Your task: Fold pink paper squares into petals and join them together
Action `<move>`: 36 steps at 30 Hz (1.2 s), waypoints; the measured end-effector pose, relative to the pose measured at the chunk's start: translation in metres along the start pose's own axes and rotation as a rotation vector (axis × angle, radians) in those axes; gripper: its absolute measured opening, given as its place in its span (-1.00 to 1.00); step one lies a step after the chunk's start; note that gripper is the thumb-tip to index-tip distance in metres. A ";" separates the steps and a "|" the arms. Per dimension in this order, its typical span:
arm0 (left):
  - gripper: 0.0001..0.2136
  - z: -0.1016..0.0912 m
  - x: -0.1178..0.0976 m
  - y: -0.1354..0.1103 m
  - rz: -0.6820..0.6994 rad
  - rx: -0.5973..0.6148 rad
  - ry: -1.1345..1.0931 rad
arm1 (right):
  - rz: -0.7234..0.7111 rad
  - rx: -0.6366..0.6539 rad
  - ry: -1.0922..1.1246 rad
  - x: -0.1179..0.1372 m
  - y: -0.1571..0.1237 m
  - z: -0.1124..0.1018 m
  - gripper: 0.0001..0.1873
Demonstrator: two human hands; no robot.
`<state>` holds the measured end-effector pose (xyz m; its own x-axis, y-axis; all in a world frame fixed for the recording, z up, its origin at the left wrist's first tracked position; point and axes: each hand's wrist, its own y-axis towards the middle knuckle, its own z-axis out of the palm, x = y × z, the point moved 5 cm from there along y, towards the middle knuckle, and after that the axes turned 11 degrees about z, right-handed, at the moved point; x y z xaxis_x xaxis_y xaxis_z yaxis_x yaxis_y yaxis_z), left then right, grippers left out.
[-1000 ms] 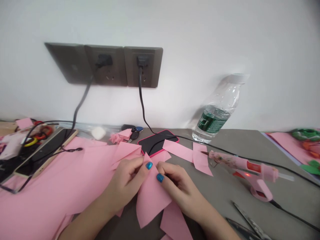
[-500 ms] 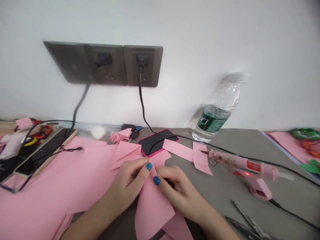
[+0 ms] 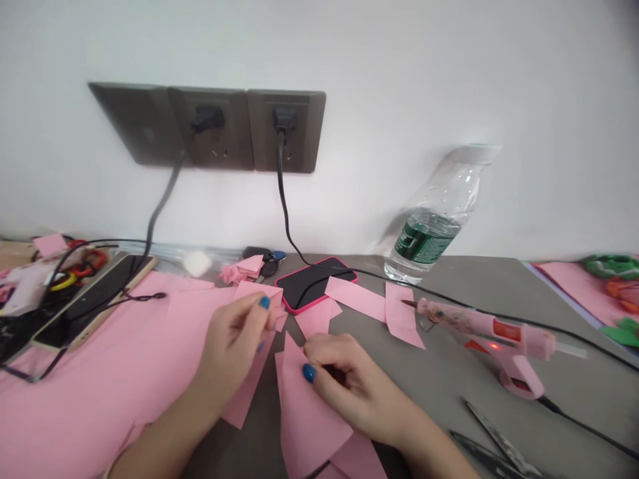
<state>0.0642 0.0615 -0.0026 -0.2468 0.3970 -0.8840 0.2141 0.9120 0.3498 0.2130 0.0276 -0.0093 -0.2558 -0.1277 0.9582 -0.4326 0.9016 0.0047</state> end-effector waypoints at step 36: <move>-0.86 0.016 0.013 0.002 -0.156 0.263 -0.652 | 0.078 0.096 0.213 -0.004 -0.003 0.001 -0.58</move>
<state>0.0768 0.0663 -0.0184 0.3039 0.0475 -0.9515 0.4631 0.8655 0.1911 0.2146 0.0247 -0.0138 -0.1086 0.0401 0.9933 -0.5016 0.8604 -0.0896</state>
